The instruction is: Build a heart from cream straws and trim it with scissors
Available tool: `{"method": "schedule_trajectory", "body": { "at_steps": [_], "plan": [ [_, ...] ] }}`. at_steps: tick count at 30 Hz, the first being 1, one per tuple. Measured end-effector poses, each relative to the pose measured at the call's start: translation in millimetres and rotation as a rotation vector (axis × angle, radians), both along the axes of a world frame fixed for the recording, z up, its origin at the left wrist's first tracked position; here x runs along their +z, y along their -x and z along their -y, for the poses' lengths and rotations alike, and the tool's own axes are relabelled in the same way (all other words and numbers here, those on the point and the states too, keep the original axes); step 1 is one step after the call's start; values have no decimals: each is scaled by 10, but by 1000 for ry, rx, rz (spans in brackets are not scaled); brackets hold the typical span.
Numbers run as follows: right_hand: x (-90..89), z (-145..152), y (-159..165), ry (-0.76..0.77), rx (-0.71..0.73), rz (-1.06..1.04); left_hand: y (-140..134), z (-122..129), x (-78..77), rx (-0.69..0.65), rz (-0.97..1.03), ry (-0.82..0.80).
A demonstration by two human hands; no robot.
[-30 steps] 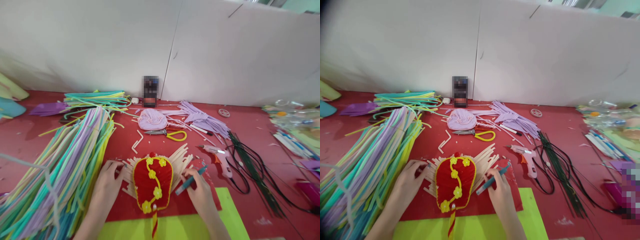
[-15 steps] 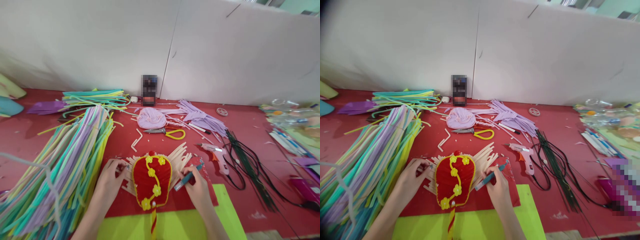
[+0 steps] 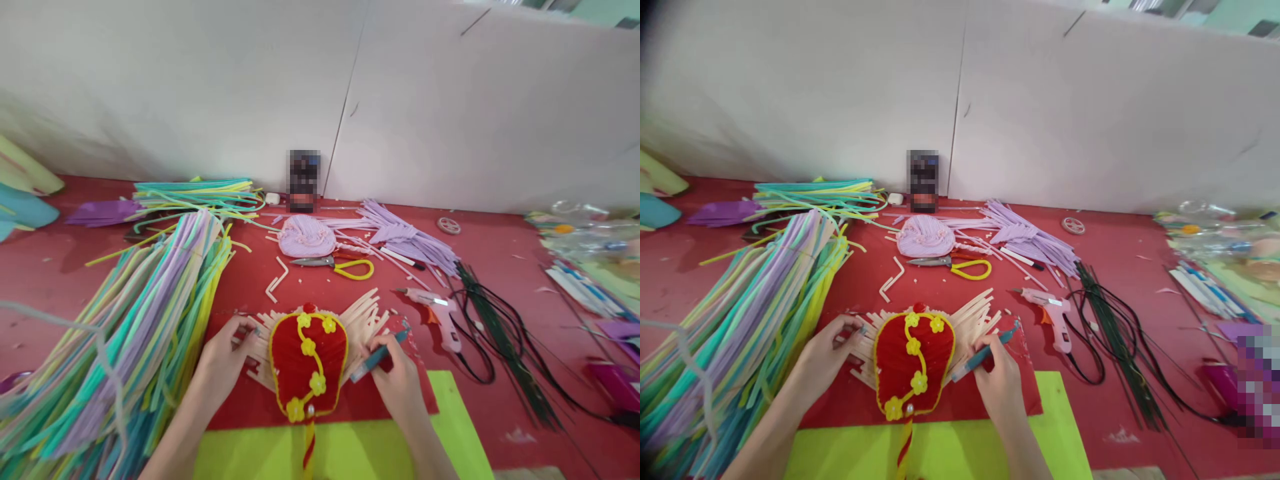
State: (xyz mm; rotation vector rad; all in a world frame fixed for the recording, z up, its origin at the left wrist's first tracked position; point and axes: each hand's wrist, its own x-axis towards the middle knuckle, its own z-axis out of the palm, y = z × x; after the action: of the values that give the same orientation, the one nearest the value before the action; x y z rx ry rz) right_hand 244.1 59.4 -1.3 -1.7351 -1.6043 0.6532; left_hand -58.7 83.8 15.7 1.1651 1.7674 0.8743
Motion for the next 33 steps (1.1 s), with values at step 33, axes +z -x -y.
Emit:
{"method": "schedule_trajectory", "body": {
  "at_steps": [33],
  "plan": [
    [402,-374,-148,-285,246,172,-310,193,64,-483,-552,-670]
  ]
}}
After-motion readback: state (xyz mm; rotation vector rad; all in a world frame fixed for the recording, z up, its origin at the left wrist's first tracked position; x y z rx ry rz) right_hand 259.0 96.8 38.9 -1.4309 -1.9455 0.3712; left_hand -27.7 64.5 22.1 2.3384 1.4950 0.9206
